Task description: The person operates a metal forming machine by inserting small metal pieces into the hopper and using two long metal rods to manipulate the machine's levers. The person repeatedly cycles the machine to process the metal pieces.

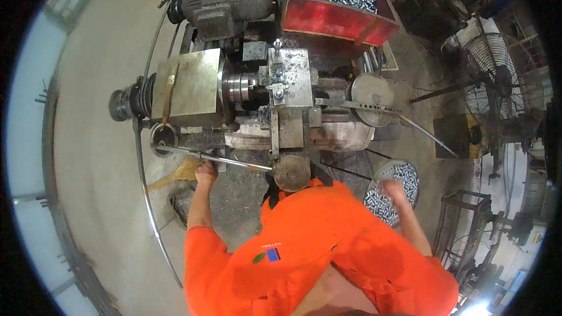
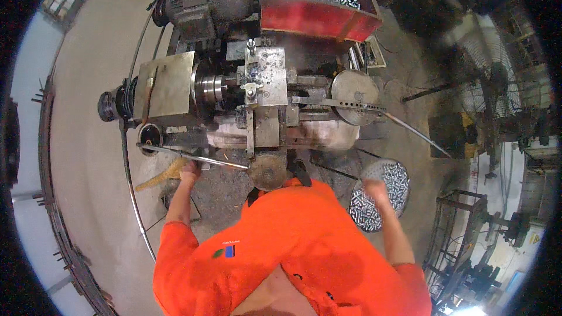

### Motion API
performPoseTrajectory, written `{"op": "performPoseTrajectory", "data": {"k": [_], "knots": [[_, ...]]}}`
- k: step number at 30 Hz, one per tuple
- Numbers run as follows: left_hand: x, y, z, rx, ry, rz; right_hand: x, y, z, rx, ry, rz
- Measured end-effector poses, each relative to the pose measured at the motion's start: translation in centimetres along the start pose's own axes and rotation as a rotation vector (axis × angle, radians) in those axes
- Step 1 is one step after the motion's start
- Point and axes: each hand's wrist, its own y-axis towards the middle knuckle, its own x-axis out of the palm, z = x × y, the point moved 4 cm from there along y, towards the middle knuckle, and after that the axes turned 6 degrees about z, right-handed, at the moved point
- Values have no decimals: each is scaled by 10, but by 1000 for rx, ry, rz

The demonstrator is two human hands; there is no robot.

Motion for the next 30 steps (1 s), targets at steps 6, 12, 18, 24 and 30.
{"op": "performPoseTrajectory", "data": {"k": [6,12,18,24,30], "knots": [[-21,-22,-11,-184,-179,89,-215,184,-107,41,714,450],[-159,-91,-75,-110,-526,609,-299,243,-284,-699,625,594],[-201,-232,-220,-652,-383,751,-271,294,-354,-635,294,307],[-104,-287,-197,-1096,-433,493,-268,296,-367,-703,194,260],[-69,-301,-219,-1211,-355,533,-262,299,-374,-782,239,302]]}}
